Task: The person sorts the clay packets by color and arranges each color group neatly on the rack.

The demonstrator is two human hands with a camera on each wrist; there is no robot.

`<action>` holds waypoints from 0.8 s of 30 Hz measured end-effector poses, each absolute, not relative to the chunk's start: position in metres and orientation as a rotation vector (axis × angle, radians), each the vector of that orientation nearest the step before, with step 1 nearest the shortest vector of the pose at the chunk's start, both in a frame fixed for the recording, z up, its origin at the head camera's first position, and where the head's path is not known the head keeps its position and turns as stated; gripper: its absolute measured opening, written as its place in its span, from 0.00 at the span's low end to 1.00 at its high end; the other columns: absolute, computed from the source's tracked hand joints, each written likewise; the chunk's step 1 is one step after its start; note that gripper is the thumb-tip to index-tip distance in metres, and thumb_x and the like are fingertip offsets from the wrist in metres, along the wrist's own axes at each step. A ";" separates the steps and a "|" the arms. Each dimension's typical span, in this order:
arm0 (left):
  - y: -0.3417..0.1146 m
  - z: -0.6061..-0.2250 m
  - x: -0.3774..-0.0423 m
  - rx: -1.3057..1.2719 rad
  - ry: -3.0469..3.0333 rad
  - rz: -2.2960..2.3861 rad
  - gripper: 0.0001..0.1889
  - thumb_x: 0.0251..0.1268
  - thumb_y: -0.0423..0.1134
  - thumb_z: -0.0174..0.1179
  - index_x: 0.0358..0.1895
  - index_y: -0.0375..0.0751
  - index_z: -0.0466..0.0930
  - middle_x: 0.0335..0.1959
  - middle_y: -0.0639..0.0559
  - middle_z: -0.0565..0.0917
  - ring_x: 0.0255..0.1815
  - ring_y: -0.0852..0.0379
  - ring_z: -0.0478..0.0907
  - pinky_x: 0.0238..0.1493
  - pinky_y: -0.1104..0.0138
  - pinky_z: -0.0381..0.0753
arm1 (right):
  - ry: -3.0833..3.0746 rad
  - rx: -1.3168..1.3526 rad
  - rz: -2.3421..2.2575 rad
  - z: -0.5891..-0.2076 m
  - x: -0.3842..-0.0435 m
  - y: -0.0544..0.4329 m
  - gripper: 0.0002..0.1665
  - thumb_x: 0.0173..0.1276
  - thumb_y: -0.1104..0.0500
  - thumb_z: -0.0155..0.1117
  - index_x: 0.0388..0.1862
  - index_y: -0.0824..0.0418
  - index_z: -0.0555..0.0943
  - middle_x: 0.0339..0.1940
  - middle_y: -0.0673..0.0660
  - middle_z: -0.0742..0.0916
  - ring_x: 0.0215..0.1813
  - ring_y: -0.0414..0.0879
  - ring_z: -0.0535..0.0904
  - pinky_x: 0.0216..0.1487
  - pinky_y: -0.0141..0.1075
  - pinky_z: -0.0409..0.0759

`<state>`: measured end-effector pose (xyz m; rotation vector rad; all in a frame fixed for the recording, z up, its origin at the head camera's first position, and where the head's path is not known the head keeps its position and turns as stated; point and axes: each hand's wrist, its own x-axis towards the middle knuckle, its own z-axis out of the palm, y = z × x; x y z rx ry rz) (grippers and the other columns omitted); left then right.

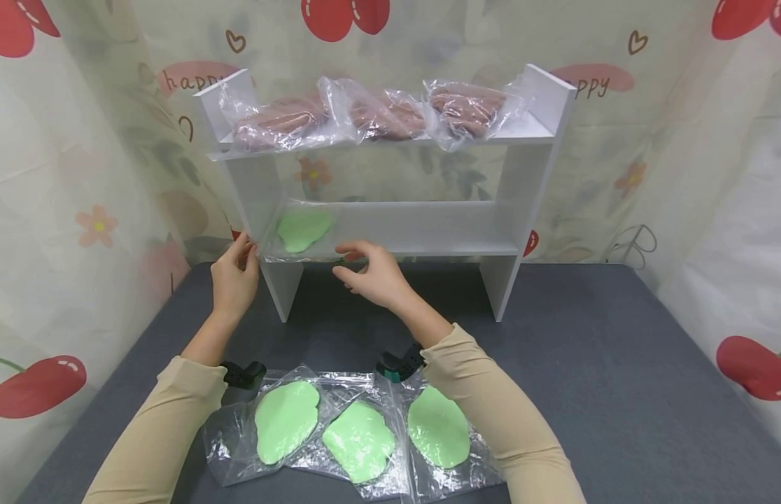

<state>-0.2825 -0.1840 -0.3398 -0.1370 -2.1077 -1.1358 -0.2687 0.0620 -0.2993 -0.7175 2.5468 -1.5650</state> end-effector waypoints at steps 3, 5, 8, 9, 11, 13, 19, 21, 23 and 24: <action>-0.184 -0.339 -0.282 -0.125 -2.120 -1.133 0.21 0.69 0.32 0.51 0.64 0.41 0.70 0.49 0.34 0.82 0.47 0.41 0.82 0.43 0.51 0.81 | 2.547 -0.771 -1.512 -0.305 -0.265 0.073 0.23 0.67 0.56 0.60 0.61 0.57 0.74 0.54 0.60 0.80 0.34 0.47 0.83 0.40 0.39 0.83; -0.184 -0.339 -0.282 -0.119 -2.125 -1.132 0.21 0.69 0.32 0.51 0.64 0.41 0.70 0.49 0.35 0.82 0.47 0.41 0.82 0.43 0.51 0.81 | 2.547 -0.796 -1.474 -0.309 -0.262 0.081 0.23 0.67 0.56 0.60 0.60 0.57 0.74 0.51 0.60 0.81 0.34 0.46 0.83 0.41 0.38 0.83; -0.184 -0.340 -0.282 -0.115 -2.127 -1.129 0.21 0.69 0.32 0.51 0.64 0.41 0.70 0.49 0.35 0.82 0.47 0.41 0.82 0.43 0.51 0.81 | 2.558 -0.803 -1.410 -0.316 -0.258 0.094 0.22 0.66 0.55 0.61 0.59 0.54 0.75 0.48 0.58 0.82 0.34 0.44 0.82 0.41 0.39 0.81; -0.184 -0.340 -0.282 -0.115 -2.126 -1.127 0.21 0.69 0.32 0.51 0.64 0.41 0.70 0.49 0.35 0.82 0.47 0.41 0.82 0.43 0.51 0.81 | 2.564 -0.804 -1.386 -0.318 -0.257 0.099 0.22 0.66 0.54 0.61 0.59 0.53 0.76 0.48 0.57 0.83 0.35 0.44 0.82 0.41 0.39 0.81; -0.184 -0.340 -0.283 -0.117 -2.122 -1.128 0.21 0.68 0.32 0.51 0.64 0.41 0.71 0.49 0.34 0.82 0.47 0.41 0.82 0.43 0.51 0.81 | 2.581 -0.817 -1.336 -0.323 -0.255 0.108 0.22 0.66 0.54 0.62 0.59 0.53 0.75 0.48 0.57 0.83 0.37 0.44 0.82 0.43 0.39 0.80; -0.184 -0.340 -0.283 -0.120 -2.119 -1.129 0.21 0.68 0.31 0.51 0.64 0.42 0.71 0.49 0.34 0.82 0.47 0.41 0.82 0.44 0.51 0.81 | 2.591 -0.823 -1.300 -0.328 -0.253 0.118 0.23 0.65 0.53 0.62 0.59 0.53 0.75 0.48 0.57 0.83 0.39 0.45 0.83 0.44 0.38 0.79; -0.184 -0.339 -0.283 -0.116 -2.118 -1.135 0.21 0.68 0.31 0.52 0.64 0.42 0.71 0.49 0.35 0.82 0.48 0.41 0.82 0.45 0.51 0.80 | 2.577 -0.838 -1.240 -0.343 -0.246 0.144 0.26 0.65 0.54 0.62 0.61 0.57 0.73 0.49 0.62 0.82 0.43 0.47 0.82 0.47 0.38 0.79; -0.184 -0.339 -0.283 -0.110 -2.120 -1.135 0.21 0.68 0.31 0.51 0.64 0.41 0.71 0.50 0.35 0.82 0.48 0.42 0.82 0.45 0.51 0.80 | 2.571 -0.832 -1.229 -0.348 -0.244 0.151 0.26 0.65 0.54 0.62 0.61 0.58 0.72 0.50 0.63 0.81 0.43 0.46 0.82 0.47 0.37 0.79; -0.184 -0.339 -0.283 -0.107 -2.122 -1.139 0.21 0.68 0.31 0.52 0.64 0.41 0.71 0.50 0.35 0.82 0.49 0.42 0.82 0.46 0.51 0.80 | 2.568 -0.826 -1.219 -0.354 -0.242 0.158 0.27 0.65 0.54 0.62 0.62 0.59 0.72 0.50 0.63 0.81 0.43 0.46 0.82 0.45 0.36 0.79; -0.184 -0.339 -0.283 -0.106 -2.123 -1.142 0.21 0.68 0.32 0.51 0.64 0.41 0.71 0.50 0.36 0.82 0.49 0.42 0.82 0.46 0.51 0.80 | 2.563 -0.818 -1.217 -0.356 -0.242 0.161 0.28 0.65 0.53 0.63 0.62 0.59 0.71 0.51 0.64 0.80 0.44 0.46 0.82 0.45 0.36 0.79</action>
